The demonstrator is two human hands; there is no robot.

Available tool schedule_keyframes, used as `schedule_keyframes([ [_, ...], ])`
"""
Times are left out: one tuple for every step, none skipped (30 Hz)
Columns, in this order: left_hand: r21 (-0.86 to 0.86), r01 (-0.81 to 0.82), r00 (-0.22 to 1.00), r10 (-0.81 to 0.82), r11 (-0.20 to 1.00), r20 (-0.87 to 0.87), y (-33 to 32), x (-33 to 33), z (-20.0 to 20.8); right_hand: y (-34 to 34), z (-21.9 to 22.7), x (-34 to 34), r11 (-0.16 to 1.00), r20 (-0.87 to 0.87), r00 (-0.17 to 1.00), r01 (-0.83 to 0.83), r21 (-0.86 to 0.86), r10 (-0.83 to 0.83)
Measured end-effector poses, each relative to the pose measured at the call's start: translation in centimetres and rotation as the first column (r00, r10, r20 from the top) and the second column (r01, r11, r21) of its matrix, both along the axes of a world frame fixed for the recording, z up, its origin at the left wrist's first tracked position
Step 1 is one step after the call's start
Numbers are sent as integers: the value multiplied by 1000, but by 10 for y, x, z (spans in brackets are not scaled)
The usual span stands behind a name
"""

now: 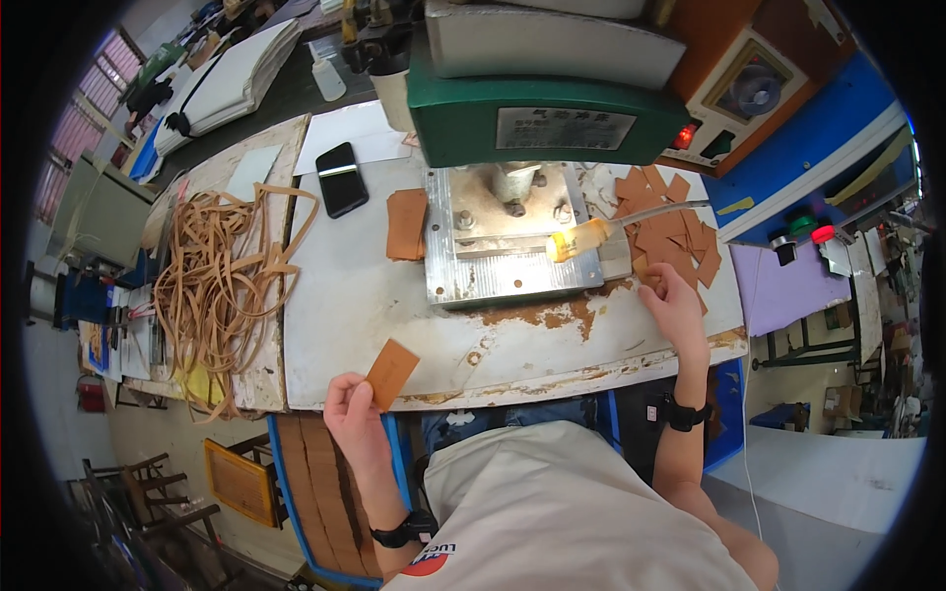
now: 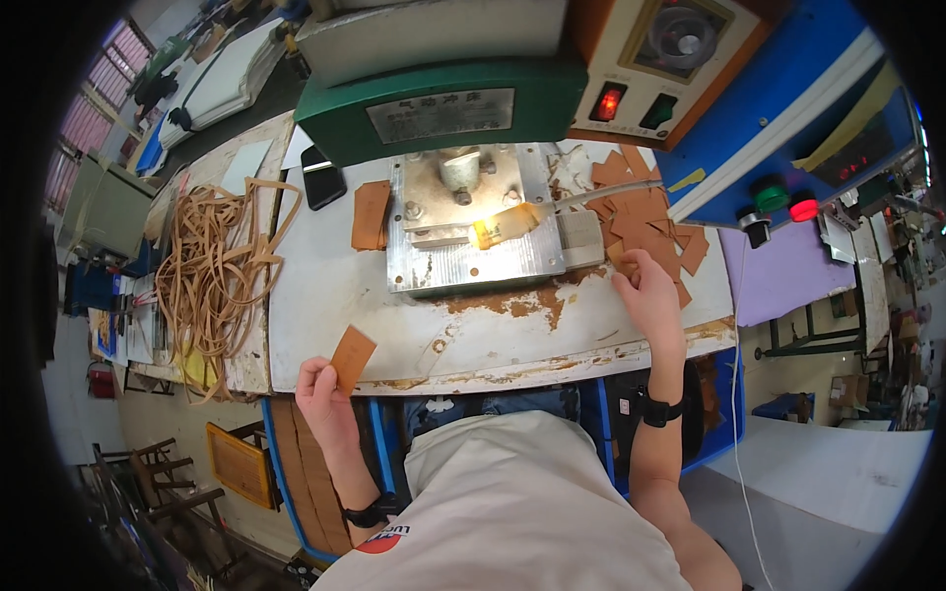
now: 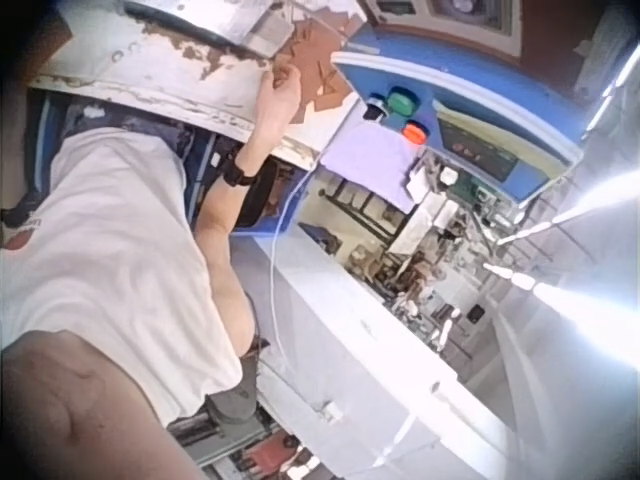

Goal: Insert leather pieces into a hot stamp machine to emboss or punch them.

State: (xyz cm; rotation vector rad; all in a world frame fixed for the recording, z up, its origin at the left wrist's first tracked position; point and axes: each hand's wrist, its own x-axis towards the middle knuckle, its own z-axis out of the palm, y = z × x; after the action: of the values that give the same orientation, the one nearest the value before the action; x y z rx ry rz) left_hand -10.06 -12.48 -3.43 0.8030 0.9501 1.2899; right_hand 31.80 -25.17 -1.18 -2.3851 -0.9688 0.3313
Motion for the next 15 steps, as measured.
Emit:
schedule_keyframes([
  [-8,-27,994,26,1000,-104,5,6,0,0,-6,-2,1000,66,998,-12,-29,14],
  [-36,-18,991,13,999,-130,7,14,4,0,-11,-3,999,58,998,-21,-26,23],
  [-15,5,992,-7,1000,-127,8,23,9,2,-16,-5,1000,124,992,5,9,-6],
  [21,32,992,-29,999,-120,8,30,17,1,-18,-7,998,190,981,33,61,-44],
  [27,24,992,-21,999,-128,11,38,22,3,-16,-8,997,180,982,55,50,-63],
  [124,19,982,5,992,-190,15,48,28,4,-15,-8,997,176,983,51,54,-60],
  [221,21,968,35,975,-248,22,55,32,5,-15,-9,997,145,987,74,22,-77],
  [226,22,969,34,974,-245,32,65,34,5,-14,-7,995,119,988,101,-12,-99],
  [251,-22,955,95,968,-281,41,74,39,5,-13,-7,995,122,988,100,-6,-98],
  [278,-64,937,154,959,-313,51,82,44,6,-14,-9,995,128,987,98,-2,-96],
  [280,-59,940,147,958,-307,62,92,46,5,-16,-9,995,137,985,103,-3,-102],
  [305,-89,945,177,948,-274,73,100,47,4,-17,-10,994,142,984,113,3,-112],
  [328,-118,949,204,937,-240,82,106,46,4,-18,-10,996,135,988,77,32,-81],
  [330,-104,954,187,938,-234,91,110,43,3,-16,-10,997,129,990,49,59,-56],
  [353,-93,944,195,931,-267,101,110,38,3,-5,-14,998,107,993,43,37,-47],
])
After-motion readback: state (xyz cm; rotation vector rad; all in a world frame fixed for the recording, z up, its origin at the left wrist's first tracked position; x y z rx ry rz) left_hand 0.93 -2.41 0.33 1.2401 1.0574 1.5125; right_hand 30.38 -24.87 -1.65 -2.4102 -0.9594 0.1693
